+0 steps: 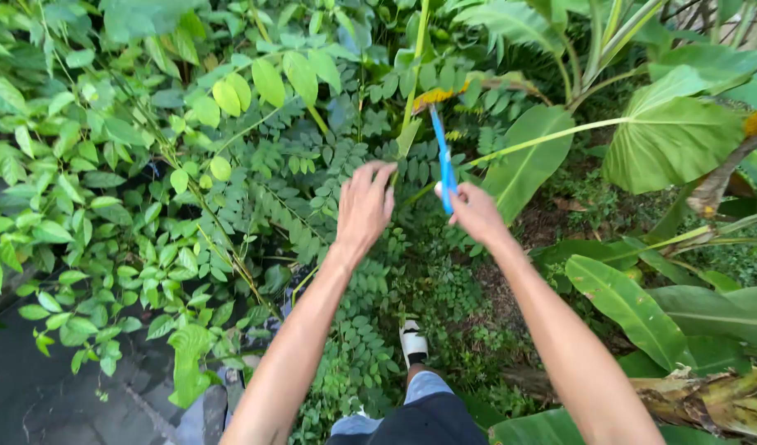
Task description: Pruning leaves and stalks in a garden using scissors.
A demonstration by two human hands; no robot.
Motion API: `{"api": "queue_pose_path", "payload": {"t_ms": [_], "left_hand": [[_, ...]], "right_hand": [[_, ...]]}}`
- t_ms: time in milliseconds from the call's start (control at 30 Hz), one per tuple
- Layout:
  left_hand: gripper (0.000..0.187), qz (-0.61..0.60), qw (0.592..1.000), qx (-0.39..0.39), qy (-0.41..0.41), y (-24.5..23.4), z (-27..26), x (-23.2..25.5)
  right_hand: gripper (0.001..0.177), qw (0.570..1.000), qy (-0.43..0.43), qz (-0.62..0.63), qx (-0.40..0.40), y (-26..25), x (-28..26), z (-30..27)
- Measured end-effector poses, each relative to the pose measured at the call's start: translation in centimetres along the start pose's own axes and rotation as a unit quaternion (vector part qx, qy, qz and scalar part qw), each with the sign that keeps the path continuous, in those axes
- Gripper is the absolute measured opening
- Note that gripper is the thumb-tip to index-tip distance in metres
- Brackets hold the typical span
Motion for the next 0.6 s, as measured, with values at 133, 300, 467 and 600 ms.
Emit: {"api": "queue_pose_path", "payload": {"t_ms": [133,300,467,600], "left_hand": [[0.046,0.022,0.997,0.053,0.058,-4.7,8.3,2.6],[0.052,0.122,0.977,0.132,0.113,-8.0,16.8,4.0],[0.057,0.184,0.966,0.155,0.091,-7.2,25.1,2.1],[0.065,0.214,0.967,0.130,0.050,-5.4,30.5,-0.2]], "right_hand": [[0.055,0.997,-0.041,0.016,0.059,-4.4,-3.5,2.2],[0.052,0.975,-0.156,0.068,0.140,-7.8,-8.4,3.7],[0.048,0.945,-0.243,-0.001,0.216,-12.0,-14.3,7.4],[0.046,0.943,-0.204,-0.100,0.242,-15.8,-16.6,12.5]]}}
Point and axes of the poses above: each hand's wrist, its own z-axis towards the middle knuckle, its own y-axis out of the palm, x = y × z, the point moved 3 cm from there along z, towards the middle knuckle, and after that the axes turned 8 degrees about z, right-handed, at the moved point
